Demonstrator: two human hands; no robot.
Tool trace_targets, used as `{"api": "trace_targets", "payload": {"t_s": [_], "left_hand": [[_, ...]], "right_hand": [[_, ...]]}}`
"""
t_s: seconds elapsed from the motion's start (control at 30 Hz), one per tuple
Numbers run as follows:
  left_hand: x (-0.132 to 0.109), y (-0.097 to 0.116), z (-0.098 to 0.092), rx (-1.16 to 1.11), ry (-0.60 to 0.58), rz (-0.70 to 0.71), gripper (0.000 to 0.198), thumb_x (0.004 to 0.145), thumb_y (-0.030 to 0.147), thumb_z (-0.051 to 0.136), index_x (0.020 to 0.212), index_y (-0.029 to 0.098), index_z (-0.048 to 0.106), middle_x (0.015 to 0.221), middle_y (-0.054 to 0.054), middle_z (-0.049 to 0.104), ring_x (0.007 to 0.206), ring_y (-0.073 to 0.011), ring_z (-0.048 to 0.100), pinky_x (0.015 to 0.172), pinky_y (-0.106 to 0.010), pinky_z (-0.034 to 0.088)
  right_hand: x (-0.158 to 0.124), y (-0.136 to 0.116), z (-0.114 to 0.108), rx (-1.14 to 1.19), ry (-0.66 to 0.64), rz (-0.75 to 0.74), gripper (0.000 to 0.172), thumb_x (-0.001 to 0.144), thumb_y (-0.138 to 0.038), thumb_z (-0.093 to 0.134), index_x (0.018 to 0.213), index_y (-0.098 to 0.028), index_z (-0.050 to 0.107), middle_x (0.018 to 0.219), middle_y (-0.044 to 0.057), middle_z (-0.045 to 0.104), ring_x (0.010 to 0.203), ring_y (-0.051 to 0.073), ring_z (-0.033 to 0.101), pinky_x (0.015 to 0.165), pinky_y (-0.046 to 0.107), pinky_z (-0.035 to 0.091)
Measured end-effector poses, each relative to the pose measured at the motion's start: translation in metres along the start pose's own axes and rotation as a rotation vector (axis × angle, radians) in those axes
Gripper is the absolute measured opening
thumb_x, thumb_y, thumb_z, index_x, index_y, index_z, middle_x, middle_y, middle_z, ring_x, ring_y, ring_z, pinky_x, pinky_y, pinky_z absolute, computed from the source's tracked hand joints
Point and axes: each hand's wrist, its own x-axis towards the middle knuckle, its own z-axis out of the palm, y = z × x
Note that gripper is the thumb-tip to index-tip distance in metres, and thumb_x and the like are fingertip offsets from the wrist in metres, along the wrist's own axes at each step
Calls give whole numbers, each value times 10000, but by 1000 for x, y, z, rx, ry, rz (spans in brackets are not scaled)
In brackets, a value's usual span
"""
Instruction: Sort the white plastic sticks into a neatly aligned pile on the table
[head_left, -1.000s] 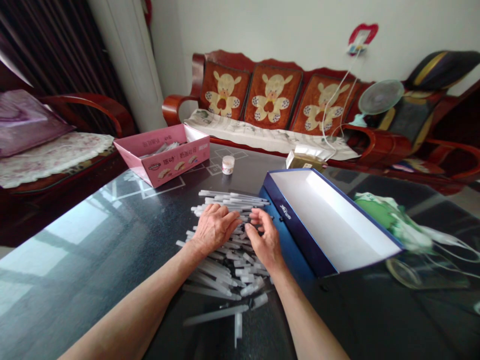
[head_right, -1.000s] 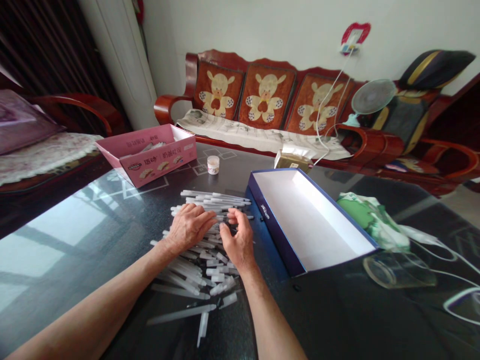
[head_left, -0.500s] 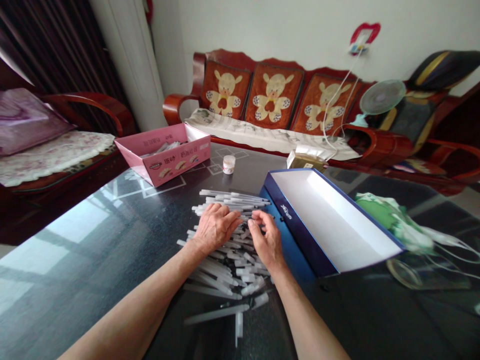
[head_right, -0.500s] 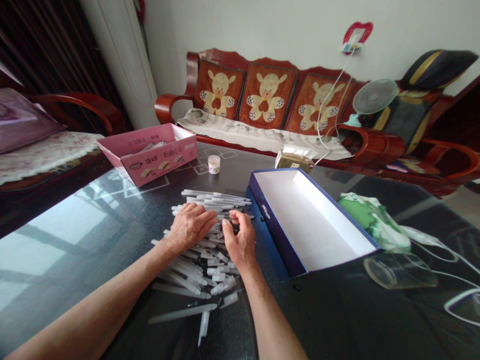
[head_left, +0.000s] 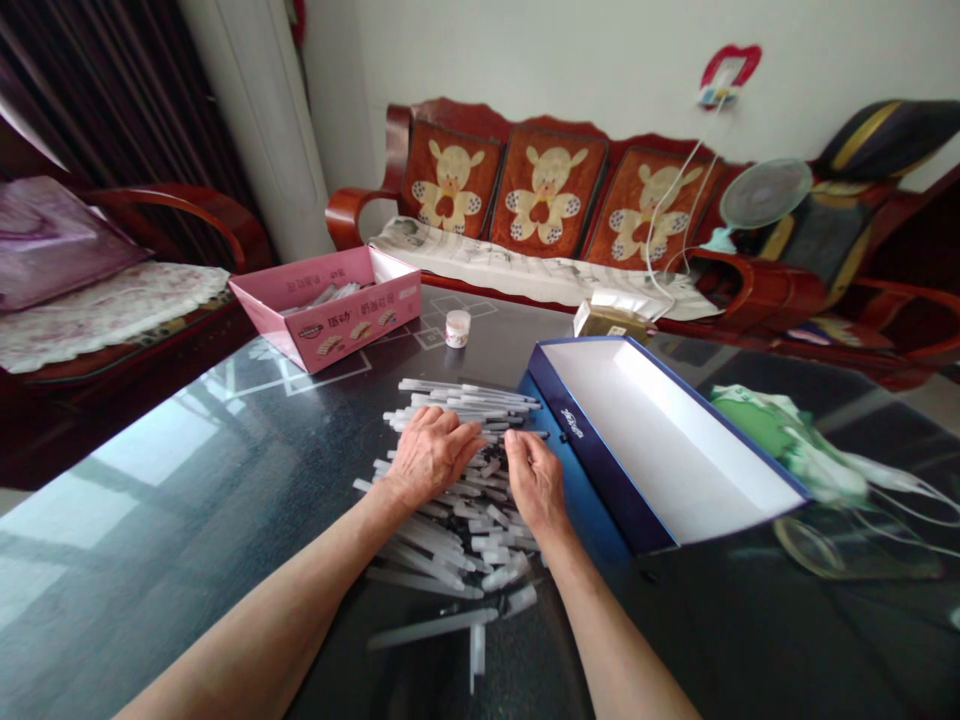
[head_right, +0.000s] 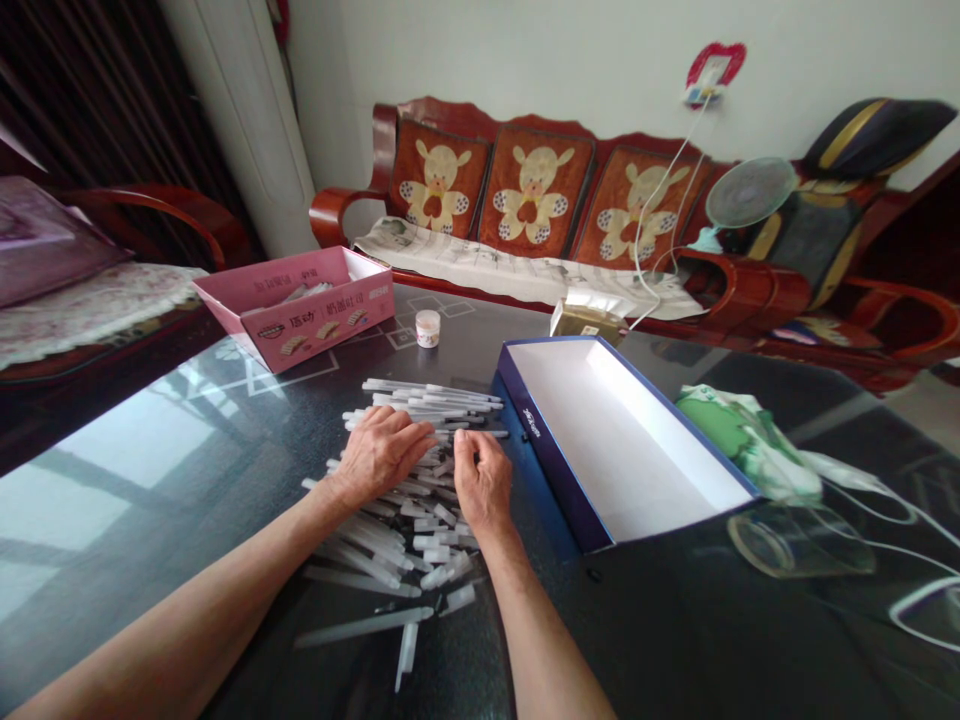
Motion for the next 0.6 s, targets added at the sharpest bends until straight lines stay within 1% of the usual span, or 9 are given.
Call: {"api": "trace_targets", "payload": {"t_s": [0.03, 0.1, 0.2, 0.27, 0.33, 0.4, 0.47, 0.5, 0.6], "left_hand": [[0, 0, 0, 0, 0, 2, 334, 943, 418, 390, 925, 227, 664, 697, -39, 551, 703, -181, 470, 681, -324, 329], [0, 0, 0, -2, -1, 3, 333, 943, 416, 390, 929, 227, 663, 699, -39, 554, 704, -182, 469, 682, -325, 330], [0, 0, 0, -1, 0, -4, 331, 943, 413, 391, 935, 226, 664, 701, -40, 557, 705, -185, 469, 685, -327, 332], [0, 0, 1, 2, 1, -7, 328, 942, 414, 393, 934, 228, 664, 701, -39, 556, 707, -186, 468, 689, -327, 331], [0, 0, 1, 4, 2, -5, 327, 941, 417, 395, 933, 229, 663, 702, -37, 555, 705, -186, 466, 691, -325, 329], [-1, 0, 1, 5, 2, 0, 329, 941, 420, 395, 931, 229, 662, 702, -36, 553, 704, -186, 463, 690, -323, 326], [-1, 0, 1, 5, -1, 3, 329, 940, 421, 396, 928, 228, 662, 702, -36, 552, 704, -186, 462, 690, -323, 324], [-1, 0, 1, 3, -3, 4, 328, 940, 420, 396, 926, 227, 661, 702, -36, 552, 705, -186, 462, 689, -323, 324], [0, 0, 1, 0, -5, -1, 326, 942, 416, 396, 924, 227, 661, 701, -35, 552, 705, -187, 461, 690, -324, 327]], "right_hand": [[0, 1, 0, -5, -21, -2, 325, 907, -404, 430, 778, -196, 644, 805, 50, 667, 788, 188, 601, 743, 298, 457], [0, 1, 1, 3, -50, -18, 301, 902, -390, 443, 783, -200, 643, 807, 47, 669, 793, 188, 604, 743, 293, 457], [-1, -1, 0, 31, -37, -42, 196, 862, -338, 506, 893, -200, 641, 908, 58, 677, 861, 198, 611, 782, 305, 461], [-1, -2, 0, 42, -27, -31, 212, 835, -321, 542, 981, -194, 626, 965, 70, 675, 887, 204, 613, 793, 315, 463], [-1, -3, -1, 36, -8, -14, 243, 841, -345, 540, 1007, -187, 621, 985, 78, 674, 898, 207, 611, 795, 319, 461], [0, -3, -1, 17, 2, -11, 247, 875, -383, 493, 921, -190, 640, 927, 71, 676, 872, 203, 606, 784, 315, 457], [0, -1, -1, -4, -24, -18, 298, 901, -400, 446, 803, -197, 642, 835, 56, 670, 820, 195, 599, 760, 305, 453], [0, -1, 0, -7, -41, -21, 309, 905, -398, 437, 778, -200, 638, 810, 51, 665, 802, 192, 597, 750, 301, 453], [0, 1, 0, 9, -40, -41, 237, 886, -360, 466, 836, -200, 634, 857, 52, 663, 829, 194, 600, 765, 304, 460]]}}
